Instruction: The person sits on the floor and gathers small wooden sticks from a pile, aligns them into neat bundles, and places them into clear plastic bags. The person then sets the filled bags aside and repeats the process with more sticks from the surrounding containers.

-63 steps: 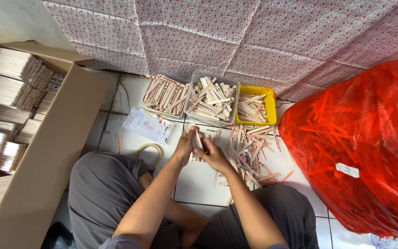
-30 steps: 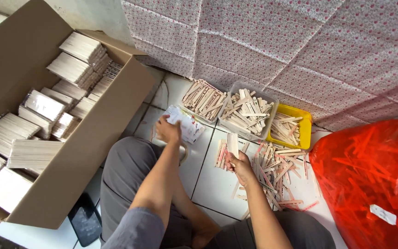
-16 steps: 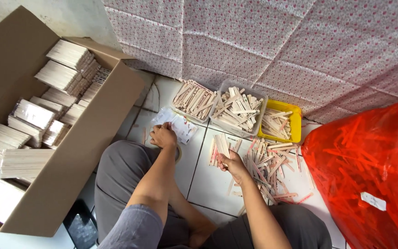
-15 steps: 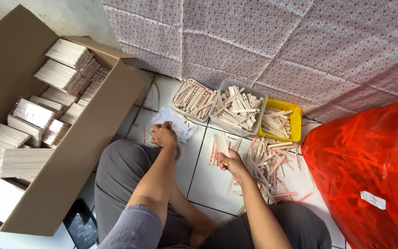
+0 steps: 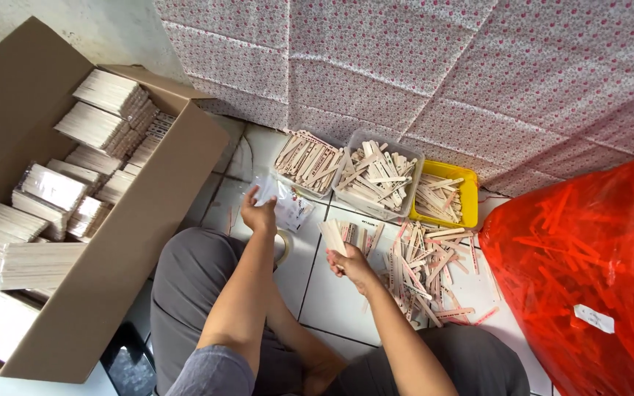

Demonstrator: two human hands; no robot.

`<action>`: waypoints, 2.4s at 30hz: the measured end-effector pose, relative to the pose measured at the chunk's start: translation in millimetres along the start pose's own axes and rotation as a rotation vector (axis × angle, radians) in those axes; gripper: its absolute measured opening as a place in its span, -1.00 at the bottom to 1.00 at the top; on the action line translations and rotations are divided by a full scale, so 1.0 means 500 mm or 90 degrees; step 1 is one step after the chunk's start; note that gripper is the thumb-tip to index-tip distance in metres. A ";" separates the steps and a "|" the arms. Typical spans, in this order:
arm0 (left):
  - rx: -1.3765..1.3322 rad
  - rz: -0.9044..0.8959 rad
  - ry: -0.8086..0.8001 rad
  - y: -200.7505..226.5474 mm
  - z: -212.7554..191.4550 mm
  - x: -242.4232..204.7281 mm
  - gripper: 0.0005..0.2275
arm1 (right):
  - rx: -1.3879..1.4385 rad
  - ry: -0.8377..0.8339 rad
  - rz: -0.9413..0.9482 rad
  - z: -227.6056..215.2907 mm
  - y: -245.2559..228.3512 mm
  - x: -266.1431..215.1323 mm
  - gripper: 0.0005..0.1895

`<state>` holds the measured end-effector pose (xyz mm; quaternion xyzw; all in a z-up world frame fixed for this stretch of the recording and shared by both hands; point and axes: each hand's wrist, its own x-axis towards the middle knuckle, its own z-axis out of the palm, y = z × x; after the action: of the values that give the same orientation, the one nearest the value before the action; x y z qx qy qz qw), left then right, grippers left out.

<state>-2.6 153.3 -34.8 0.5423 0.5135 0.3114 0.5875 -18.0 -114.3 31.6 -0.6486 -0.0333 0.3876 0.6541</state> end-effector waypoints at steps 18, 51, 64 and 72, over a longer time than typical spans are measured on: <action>-0.084 -0.232 0.055 -0.011 0.020 0.022 -0.50 | 0.245 0.003 -0.048 0.232 -0.064 0.230 -0.75; -0.289 0.010 -0.209 0.149 0.029 -0.200 -0.32 | -0.243 0.211 -0.169 0.029 -0.102 0.032 -0.85; -0.339 0.039 -0.359 0.111 0.045 -0.268 -0.38 | -0.384 0.333 -0.293 -0.053 -0.046 -0.012 -0.78; -0.382 -0.008 -0.394 0.072 0.061 -0.305 -0.49 | -0.403 0.322 -0.326 -0.017 -0.017 -0.045 -0.83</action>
<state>-9.4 10.5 36.5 0.4122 0.2029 0.2664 0.8473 -24.9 -132.3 48.0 -0.8610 -0.1480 0.0147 0.4864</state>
